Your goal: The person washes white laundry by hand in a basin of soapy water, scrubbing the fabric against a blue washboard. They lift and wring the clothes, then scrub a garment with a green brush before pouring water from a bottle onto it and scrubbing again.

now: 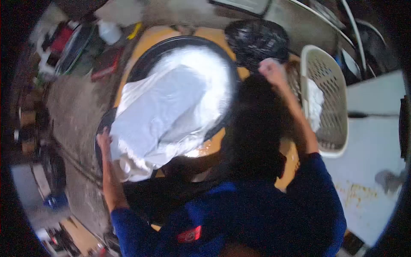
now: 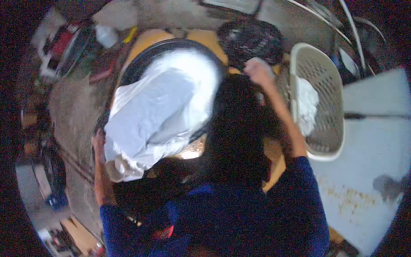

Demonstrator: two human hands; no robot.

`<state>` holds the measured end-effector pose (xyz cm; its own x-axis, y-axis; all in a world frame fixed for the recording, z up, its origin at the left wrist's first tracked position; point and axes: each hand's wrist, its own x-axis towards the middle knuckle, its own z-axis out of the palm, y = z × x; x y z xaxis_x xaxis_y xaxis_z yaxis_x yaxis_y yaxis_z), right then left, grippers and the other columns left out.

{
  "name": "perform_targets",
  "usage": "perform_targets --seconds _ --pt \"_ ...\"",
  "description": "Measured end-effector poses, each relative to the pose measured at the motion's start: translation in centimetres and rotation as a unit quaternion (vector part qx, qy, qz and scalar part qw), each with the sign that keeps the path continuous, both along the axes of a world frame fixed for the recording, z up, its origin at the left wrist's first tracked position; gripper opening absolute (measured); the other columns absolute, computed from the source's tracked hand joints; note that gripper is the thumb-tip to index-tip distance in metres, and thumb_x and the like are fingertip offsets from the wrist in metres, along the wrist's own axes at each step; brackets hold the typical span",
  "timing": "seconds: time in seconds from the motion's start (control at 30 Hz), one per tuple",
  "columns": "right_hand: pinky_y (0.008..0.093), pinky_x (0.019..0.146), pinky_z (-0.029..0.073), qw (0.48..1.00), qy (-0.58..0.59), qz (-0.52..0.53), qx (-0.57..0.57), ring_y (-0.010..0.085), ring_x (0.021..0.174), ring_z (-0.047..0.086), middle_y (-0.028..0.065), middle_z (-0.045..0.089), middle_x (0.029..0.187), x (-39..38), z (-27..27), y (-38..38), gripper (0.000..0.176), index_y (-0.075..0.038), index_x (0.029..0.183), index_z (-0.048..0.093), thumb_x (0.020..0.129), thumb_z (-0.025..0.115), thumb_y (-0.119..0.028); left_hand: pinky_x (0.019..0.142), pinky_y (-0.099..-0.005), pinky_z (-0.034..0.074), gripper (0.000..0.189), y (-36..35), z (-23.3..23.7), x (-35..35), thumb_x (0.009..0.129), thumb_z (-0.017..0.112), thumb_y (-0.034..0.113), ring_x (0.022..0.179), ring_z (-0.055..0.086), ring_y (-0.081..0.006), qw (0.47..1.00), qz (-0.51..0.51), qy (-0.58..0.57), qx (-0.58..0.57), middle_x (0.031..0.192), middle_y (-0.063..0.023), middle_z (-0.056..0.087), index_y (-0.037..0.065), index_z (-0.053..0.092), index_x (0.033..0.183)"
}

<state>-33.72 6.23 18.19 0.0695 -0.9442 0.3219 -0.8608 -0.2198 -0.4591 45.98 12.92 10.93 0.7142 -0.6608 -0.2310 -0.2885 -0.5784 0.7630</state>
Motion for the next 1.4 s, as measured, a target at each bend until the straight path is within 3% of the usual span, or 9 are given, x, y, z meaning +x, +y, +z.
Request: perform_targets --seconds 0.1,0.27,0.43,0.73,0.87,0.97,1.17,1.2,1.4 --pt "0.0344 0.069 0.043 0.995 -0.015 -0.022 0.096 0.0263 0.08 0.056 0.0127 0.057 0.086 -1.6 -6.6 5.7 0.025 -0.003 0.088 0.056 0.074 0.055 -0.023 0.055 -0.0289 0.045 0.033 1.6 4.8 -6.3 0.079 0.057 0.027 0.064 0.056 -0.0163 0.802 -0.252 -0.53 -0.11 0.076 -0.0109 0.056 -0.003 0.048 0.09" --pt "0.0396 0.068 0.041 0.952 -0.106 -0.266 0.106 0.0317 0.082 0.054 0.0142 0.055 0.085 -0.6 -12.1 13.7 0.032 -0.005 0.086 0.055 0.069 0.063 -0.03 0.072 -0.0307 0.043 0.029 5.8 11.1 -28.7 0.086 0.046 0.025 0.084 0.055 -0.017 0.837 -0.545 0.033 -0.045 0.091 -0.0081 0.057 0.005 0.049 0.106" --pt "0.0393 0.066 0.042 0.954 -0.126 -0.253 0.097 0.029 0.078 0.054 0.0128 0.056 0.083 0.6 -14.4 14.7 0.033 -0.005 0.087 0.055 0.069 0.064 -0.031 0.09 -0.0306 0.033 0.053 6.5 4.3 -40.1 0.086 0.029 0.051 0.106 0.046 -0.0262 0.766 -0.6 0.141 0.182 0.11 -0.013 0.051 0.007 0.047 0.111" --pt "0.0376 0.062 0.043 0.924 -0.293 -0.159 0.189 0.0237 0.069 0.055 0.0101 0.057 0.075 -2.6 -18.0 10.4 0.035 -0.004 0.089 0.055 0.07 0.063 -0.032 0.059 -0.0383 0.045 0.023 5.2 -11.0 -34.1 0.078 0.049 0.021 0.062 0.057 -0.0231 0.478 -0.618 -0.605 0.155 0.072 -0.0145 0.058 0.003 0.061 0.085" --pt "0.0369 0.06 0.044 0.926 -0.33 -0.145 0.111 0.0214 0.065 0.055 0.0089 0.057 0.072 -1.4 -17.2 5.3 0.035 -0.004 0.09 0.055 0.07 0.063 -0.032 0.071 -0.0343 0.045 0.019 4.5 2.3 -41.8 0.077 0.051 0.017 0.081 0.056 -0.0236 0.758 -0.6 -0.249 -0.059 0.089 -0.0122 0.059 0.007 0.059 0.09" --pt "0.0363 0.058 0.044 0.933 -0.345 -0.082 0.058 0.0196 0.062 0.056 0.008 0.058 0.069 0.4 -13.8 -1.0 0.035 -0.004 0.09 0.055 0.071 0.063 -0.032 0.076 -0.0349 0.044 0.026 2.4 0.3 -45.7 0.075 0.054 0.023 0.09 0.056 -0.0263 0.757 -0.653 0.03 0.008 0.097 -0.0134 0.058 0.015 0.057 0.1" --pt "0.0338 0.061 0.045 0.964 -0.049 0.105 0.241 0.021 0.064 0.059 0.0095 0.06 0.072 5.2 3.3 -10.7 0.046 -0.003 0.09 0.054 0.061 0.07 -0.036 0.079 -0.0374 0.043 0.029 1.4 -6.6 -44.8 0.074 0.051 0.018 0.092 0.055 -0.0286 0.74 -0.551 -0.319 0.217 0.096 -0.0178 0.057 0.004 0.055 0.099" --pt "0.0354 0.065 0.045 0.968 0.029 0.13 0.213 0.0246 0.07 0.059 0.0123 0.061 0.076 6.4 4.9 -12.3 0.046 -0.003 0.089 0.056 0.06 0.071 -0.034 0.075 -0.0388 0.046 0.027 1.2 -7.2 -45.4 0.072 0.049 0.014 0.085 0.058 -0.0304 0.965 -0.199 -0.113 0.127 0.09 -0.0198 0.059 -0.001 0.056 0.093" --pt "0.04 0.074 0.043 0.854 0.364 0.312 0.204 0.0344 0.084 0.056 0.0219 0.058 0.088 18.0 12.4 -10.1 0.045 0.002 0.089 0.055 0.058 0.072 -0.025 0.067 -0.0378 0.047 0.022 0.9 -11.0 -42.7 0.067 0.052 0.013 0.078 0.06 -0.0281 0.777 -0.569 -0.266 0.047 0.081 -0.0173 0.061 -0.002 0.06 0.081"
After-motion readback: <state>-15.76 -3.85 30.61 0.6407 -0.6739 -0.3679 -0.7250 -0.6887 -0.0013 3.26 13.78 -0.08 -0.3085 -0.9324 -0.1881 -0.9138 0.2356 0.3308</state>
